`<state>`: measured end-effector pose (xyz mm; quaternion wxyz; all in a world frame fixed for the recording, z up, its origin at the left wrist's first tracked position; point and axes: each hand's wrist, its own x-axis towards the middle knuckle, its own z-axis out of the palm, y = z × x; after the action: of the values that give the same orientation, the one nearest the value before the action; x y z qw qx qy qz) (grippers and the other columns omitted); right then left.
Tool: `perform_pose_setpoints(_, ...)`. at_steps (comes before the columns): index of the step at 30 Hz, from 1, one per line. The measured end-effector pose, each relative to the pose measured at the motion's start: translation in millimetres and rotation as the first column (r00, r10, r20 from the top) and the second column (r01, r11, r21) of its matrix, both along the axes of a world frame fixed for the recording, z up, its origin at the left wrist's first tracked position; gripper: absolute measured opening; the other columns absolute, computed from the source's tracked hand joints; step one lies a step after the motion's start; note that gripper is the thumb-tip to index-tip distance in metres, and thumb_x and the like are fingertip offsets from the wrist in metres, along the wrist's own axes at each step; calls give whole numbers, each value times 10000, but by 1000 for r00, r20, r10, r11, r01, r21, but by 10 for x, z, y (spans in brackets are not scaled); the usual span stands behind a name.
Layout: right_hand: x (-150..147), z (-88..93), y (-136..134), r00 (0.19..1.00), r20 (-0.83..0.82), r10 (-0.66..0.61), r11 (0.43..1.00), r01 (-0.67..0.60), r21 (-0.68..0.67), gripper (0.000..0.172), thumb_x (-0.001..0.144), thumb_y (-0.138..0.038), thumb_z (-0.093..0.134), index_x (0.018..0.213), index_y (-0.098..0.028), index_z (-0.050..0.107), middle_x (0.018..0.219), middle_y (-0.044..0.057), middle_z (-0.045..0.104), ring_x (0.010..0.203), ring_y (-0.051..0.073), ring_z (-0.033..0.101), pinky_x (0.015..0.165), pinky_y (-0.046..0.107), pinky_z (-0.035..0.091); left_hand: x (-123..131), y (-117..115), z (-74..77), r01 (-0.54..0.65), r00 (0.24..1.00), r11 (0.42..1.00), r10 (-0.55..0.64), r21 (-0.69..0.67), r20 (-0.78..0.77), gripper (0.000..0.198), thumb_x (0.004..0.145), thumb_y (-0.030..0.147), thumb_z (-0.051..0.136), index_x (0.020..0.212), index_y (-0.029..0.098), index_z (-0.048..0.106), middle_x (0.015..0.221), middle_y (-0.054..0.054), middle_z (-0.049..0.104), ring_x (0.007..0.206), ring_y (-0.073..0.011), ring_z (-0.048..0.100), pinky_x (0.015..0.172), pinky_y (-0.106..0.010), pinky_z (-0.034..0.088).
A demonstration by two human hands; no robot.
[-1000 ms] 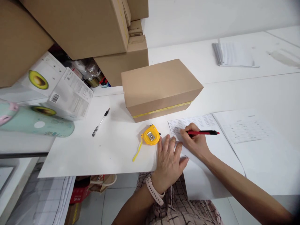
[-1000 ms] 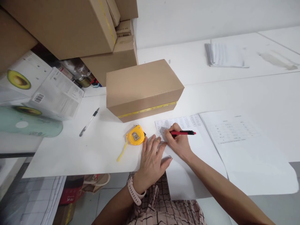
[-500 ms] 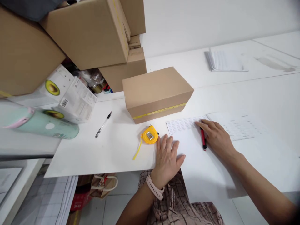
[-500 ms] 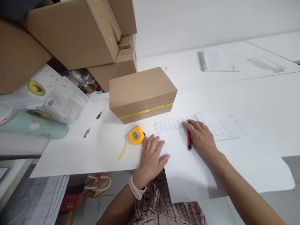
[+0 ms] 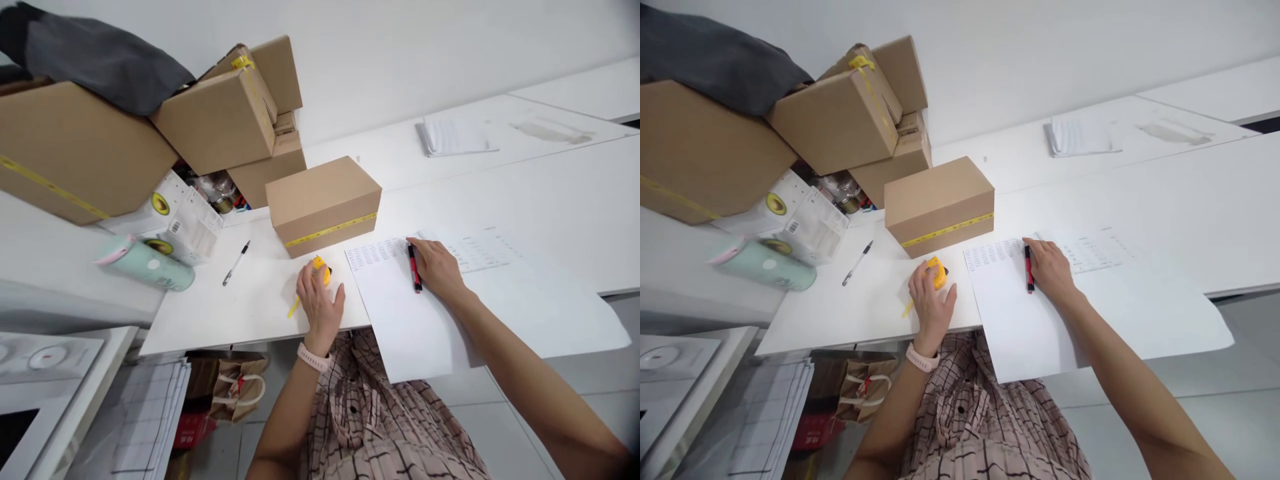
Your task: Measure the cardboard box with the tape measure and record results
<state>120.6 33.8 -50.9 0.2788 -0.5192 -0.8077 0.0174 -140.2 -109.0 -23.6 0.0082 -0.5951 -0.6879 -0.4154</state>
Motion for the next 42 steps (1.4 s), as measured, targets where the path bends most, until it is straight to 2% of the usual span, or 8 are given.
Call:
perform_pose_setpoints(9,8,-30,45,994,-105,-36,999,34,-24,449,963,-176,342,1312,-165,625,1159,131,745,1043,319,645,820,449,519,-387,240,159,79,979,953,-19,-291,203,670,700,181,825,1311,168,551,1273,-185,629,1294,-397,505,1120,-596,339)
perform_pose_setpoints(19,-211,467,-494,931,-355,87,994,-106,-35,307,978,-324,447,1054,-201,719,1059,141,733,985,298,637,881,442,482,228,-542,327,658,653,721,-406,-215,639,710,762,406,811,1345,227,447,1093,-80,702,846,-194,671,756,-321,538)
perform_pose_setpoints(20,-248,576,-645,898,-422,123,953,-225,-201,322,986,-382,459,1064,-208,718,1046,122,732,916,271,646,833,416,495,258,-580,335,680,613,707,-405,-193,678,713,767,423,806,1341,233,428,1078,-76,694,829,-189,657,748,-321,527)
perform_pose_setpoints(24,-314,902,-1124,721,-641,262,373,-689,-622,472,986,-580,462,1108,-204,721,1034,86,718,936,240,635,839,381,494,257,-618,401,723,533,669,-378,-175,757,691,792,471,783,1323,252,399,1042,-64,663,812,-186,620,739,-326,480)
perform_pose_setpoints(30,-274,900,-1151,674,-738,35,210,-726,-654,536,877,-688,592,1049,-192,699,905,67,663,833,198,588,807,377,480,108,-572,543,736,505,633,-276,-241,818,721,754,448,806,1322,252,409,1037,-45,623,792,-167,590,719,-303,461)
perform_pose_setpoints(34,-184,1101,-701,690,-719,-83,353,-654,-669,418,814,-644,711,820,-228,671,678,-5,536,609,129,436,613,323,413,-286,-424,861,627,533,746,-203,-222,821,703,713,359,808,1298,246,435,1016,-45,645,798,-172,620,685,-268,475)
perform_pose_setpoints(38,-86,1590,156,439,-867,-237,776,-451,-440,320,890,-333,735,672,-189,550,578,-35,438,543,68,365,530,272,296,-1098,-71,1375,315,685,940,-131,-129,717,634,702,427,778,1248,219,532,908,-34,692,702,-163,622,624,-249,467)
perform_pose_setpoints(42,-281,1822,933,284,-923,-260,830,-423,-364,295,960,-145,613,698,-184,483,605,-51,437,538,27,378,509,213,280,-1864,353,1668,136,648,990,-56,-43,760,532,695,520,740,1092,184,630,926,-41,719,696,-156,645,562,-225,448)
